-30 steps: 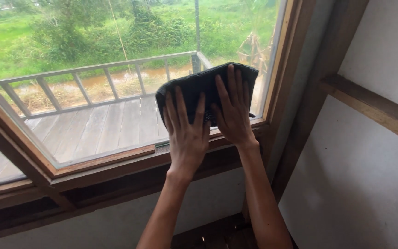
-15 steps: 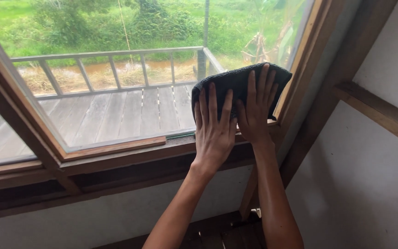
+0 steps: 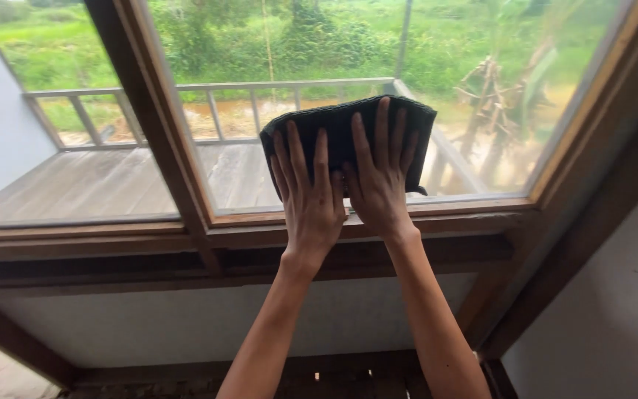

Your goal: The person wipes a large window pane using a dark cloth held with both hands. The person moves the cloth in repeated vertical and horizontal strokes across the glass surface, covering the upper and lower sections of the window.

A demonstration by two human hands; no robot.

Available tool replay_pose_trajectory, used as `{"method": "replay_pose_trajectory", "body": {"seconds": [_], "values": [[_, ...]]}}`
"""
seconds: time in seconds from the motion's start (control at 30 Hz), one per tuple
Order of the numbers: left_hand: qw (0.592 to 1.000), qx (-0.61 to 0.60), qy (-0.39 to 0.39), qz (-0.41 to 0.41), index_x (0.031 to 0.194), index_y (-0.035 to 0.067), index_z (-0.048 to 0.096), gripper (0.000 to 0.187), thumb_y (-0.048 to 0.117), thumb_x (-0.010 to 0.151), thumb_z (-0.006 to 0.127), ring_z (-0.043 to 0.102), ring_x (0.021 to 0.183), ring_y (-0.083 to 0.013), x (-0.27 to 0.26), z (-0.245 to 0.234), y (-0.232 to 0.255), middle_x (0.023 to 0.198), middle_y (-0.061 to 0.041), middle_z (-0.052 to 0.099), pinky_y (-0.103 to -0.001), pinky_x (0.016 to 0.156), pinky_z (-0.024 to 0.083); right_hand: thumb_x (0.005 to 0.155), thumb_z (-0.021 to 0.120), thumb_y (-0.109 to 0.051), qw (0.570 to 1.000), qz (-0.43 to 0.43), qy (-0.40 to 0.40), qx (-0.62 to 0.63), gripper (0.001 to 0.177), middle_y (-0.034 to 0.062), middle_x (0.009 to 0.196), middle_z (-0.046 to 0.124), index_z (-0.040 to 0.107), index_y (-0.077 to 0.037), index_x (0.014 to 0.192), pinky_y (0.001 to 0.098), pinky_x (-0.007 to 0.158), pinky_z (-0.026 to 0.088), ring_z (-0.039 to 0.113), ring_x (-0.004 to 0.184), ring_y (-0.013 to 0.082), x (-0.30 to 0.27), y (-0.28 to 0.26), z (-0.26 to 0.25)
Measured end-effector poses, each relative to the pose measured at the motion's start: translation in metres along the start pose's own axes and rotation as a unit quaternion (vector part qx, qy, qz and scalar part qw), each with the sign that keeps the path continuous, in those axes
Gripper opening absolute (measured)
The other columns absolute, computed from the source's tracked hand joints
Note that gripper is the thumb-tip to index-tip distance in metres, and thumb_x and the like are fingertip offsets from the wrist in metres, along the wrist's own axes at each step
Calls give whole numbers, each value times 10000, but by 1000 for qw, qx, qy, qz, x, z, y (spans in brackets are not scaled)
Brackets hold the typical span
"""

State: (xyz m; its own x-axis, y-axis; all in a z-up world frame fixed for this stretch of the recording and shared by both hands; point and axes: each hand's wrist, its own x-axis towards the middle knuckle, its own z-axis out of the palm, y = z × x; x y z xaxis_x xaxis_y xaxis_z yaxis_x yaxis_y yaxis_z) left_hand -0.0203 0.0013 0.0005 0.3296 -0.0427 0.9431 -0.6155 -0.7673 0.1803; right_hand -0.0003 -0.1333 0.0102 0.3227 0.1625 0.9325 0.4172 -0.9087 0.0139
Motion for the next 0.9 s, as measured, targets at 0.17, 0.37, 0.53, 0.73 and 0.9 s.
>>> {"method": "replay_pose_trajectory", "body": {"seconds": [0.17,0.37,0.53,0.73,0.9], "values": [[999,53,13,-7,1655,192,223,676,132,1030,474,32,1572,-476,-8,-30,-50,1712,-198,17,-657,1230,180,1052,506,-327,999,-37,-13,17,647,189,1716,66,301,-207,1654,712,1177,63,21,1565,464,3,-52,31],[999,44,-12,19,1631,178,289,623,160,1040,483,76,1566,-471,-13,-48,-86,1706,-191,68,-658,1208,224,1061,492,-394,999,-15,-21,22,618,149,1720,98,326,-268,1642,737,1161,132,61,1571,435,2,-85,47],[999,36,11,21,1627,184,285,586,228,1065,448,70,1566,-465,12,-45,-81,1706,-189,78,-660,1205,209,1076,425,-429,999,-27,-3,-17,586,147,1715,121,340,-273,1635,697,1170,145,94,1571,402,25,-73,40],[995,71,54,55,1644,186,239,577,216,1089,394,55,1583,-447,89,-46,-75,1713,-187,56,-634,1229,204,1095,378,-447,997,-51,38,-45,578,137,1717,93,327,-273,1644,666,1198,126,82,1579,374,100,-59,18],[991,38,89,89,1634,141,235,519,279,1153,371,64,1624,-434,171,-57,-64,1718,-190,58,-615,1346,162,1134,281,-472,994,-70,60,-51,593,198,1701,78,277,-194,1659,646,1286,92,88,1601,406,179,-51,-11]]}}
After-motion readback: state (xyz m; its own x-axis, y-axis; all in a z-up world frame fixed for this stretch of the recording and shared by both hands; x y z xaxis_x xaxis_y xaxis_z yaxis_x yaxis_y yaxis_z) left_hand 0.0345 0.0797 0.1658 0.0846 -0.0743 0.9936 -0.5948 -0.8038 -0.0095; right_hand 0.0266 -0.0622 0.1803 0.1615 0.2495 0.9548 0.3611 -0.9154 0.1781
